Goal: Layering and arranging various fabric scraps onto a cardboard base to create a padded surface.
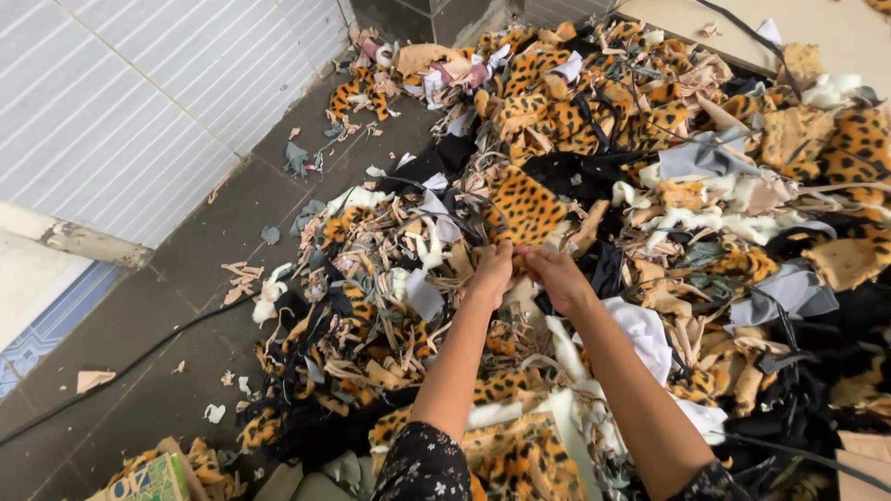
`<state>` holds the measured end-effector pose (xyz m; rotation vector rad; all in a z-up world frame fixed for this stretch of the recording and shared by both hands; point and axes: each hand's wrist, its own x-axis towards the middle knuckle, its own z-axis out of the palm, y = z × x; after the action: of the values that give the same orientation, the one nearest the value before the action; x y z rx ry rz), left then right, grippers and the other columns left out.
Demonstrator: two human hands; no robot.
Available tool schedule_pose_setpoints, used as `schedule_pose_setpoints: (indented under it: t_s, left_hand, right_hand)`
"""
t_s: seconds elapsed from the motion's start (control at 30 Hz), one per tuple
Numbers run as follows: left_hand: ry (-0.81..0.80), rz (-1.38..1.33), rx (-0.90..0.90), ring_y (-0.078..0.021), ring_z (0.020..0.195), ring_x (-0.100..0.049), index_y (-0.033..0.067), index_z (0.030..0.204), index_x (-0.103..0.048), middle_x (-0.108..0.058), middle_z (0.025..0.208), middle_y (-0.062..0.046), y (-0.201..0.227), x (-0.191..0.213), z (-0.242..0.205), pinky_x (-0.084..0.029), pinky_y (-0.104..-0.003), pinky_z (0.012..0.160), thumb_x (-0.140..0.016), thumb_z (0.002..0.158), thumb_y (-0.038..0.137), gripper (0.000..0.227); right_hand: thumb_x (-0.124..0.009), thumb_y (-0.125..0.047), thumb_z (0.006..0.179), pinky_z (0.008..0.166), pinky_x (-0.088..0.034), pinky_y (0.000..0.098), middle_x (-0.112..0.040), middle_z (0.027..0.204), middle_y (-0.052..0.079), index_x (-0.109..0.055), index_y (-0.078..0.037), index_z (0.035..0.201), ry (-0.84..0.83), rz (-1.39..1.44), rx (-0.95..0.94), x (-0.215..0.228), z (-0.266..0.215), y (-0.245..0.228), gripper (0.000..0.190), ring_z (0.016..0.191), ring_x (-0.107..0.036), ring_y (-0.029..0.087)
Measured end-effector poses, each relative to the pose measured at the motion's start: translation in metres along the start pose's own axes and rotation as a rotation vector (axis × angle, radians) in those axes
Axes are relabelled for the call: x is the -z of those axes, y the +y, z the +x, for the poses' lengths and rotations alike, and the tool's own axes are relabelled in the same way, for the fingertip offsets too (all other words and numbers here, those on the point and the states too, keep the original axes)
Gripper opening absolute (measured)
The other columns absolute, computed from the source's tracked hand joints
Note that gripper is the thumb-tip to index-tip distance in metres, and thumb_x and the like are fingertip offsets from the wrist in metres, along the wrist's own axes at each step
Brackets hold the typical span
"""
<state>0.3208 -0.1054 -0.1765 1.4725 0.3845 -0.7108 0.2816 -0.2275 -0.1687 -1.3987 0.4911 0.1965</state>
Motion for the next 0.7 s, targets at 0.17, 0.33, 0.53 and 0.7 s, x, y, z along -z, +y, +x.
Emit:
schedule_pose_setpoints:
  t_s: [0.17, 0.33, 0.53, 0.7]
  left_hand:
    - [0.197, -0.116, -0.001, -0.0301, 0.099, -0.071, -0.0031, 0.148, -0.028, -0.073, 0.094, -0.018, -0.07, 0.005, 0.086, -0.056, -0.054, 0.091, -0.058, 0.1, 0.034, 0.067]
    - [0.223, -0.101, -0.05, -0.0405, 0.146, -0.033, -0.0007, 0.153, -0.031, -0.033, 0.156, -0.028, -0.002, -0.001, -0.043, -0.035, -0.056, 0.116, -0.064, 0.095, 0.024, 0.072]
    - [0.151, 0.165, -0.154, -0.0422, 0.141, -0.041, -0.0016, 0.137, -0.045, -0.044, 0.145, -0.026, 0.028, 0.011, -0.117, -0.043, -0.057, 0.109, -0.065, 0.094, 0.025, 0.054]
    - [-0.313, 0.242, -0.07, -0.0417, 0.153, 0.006, -0.0054, 0.16, -0.001, 0.004, 0.166, -0.027, 0.112, 0.016, -0.275, -0.007, -0.056, 0.123, -0.073, 0.088, 0.025, 0.106]
  right_hand:
    - [-0.064, -0.009, 0.097, 0.091, -0.051, 0.0284, -0.065, 0.108, 0.006, -0.069, 0.001, 0.124, -0.086, 0.128, -0.061, -0.009, -0.056, -0.001, 0.029, 0.097, -0.061, 0.015]
    - [-0.061, -0.011, 0.099, 0.089, -0.053, 0.0284, -0.062, 0.108, 0.006, -0.067, -0.002, 0.126, -0.11, 0.128, -0.063, -0.009, -0.087, -0.019, 0.029, 0.1, -0.062, 0.018]
    - [-0.05, -0.045, 0.105, 0.082, -0.058, 0.0348, -0.052, 0.099, 0.005, -0.052, -0.008, 0.125, 0.04, 0.428, -0.238, 0.007, -0.058, 0.01, 0.042, 0.088, -0.06, 0.021]
    - [-0.074, -0.047, 0.089, 0.103, -0.046, 0.0608, -0.06, 0.135, 0.023, -0.062, -0.002, 0.131, -0.191, 0.708, -0.309, -0.002, -0.084, -0.006, 0.063, 0.123, -0.059, 0.044]
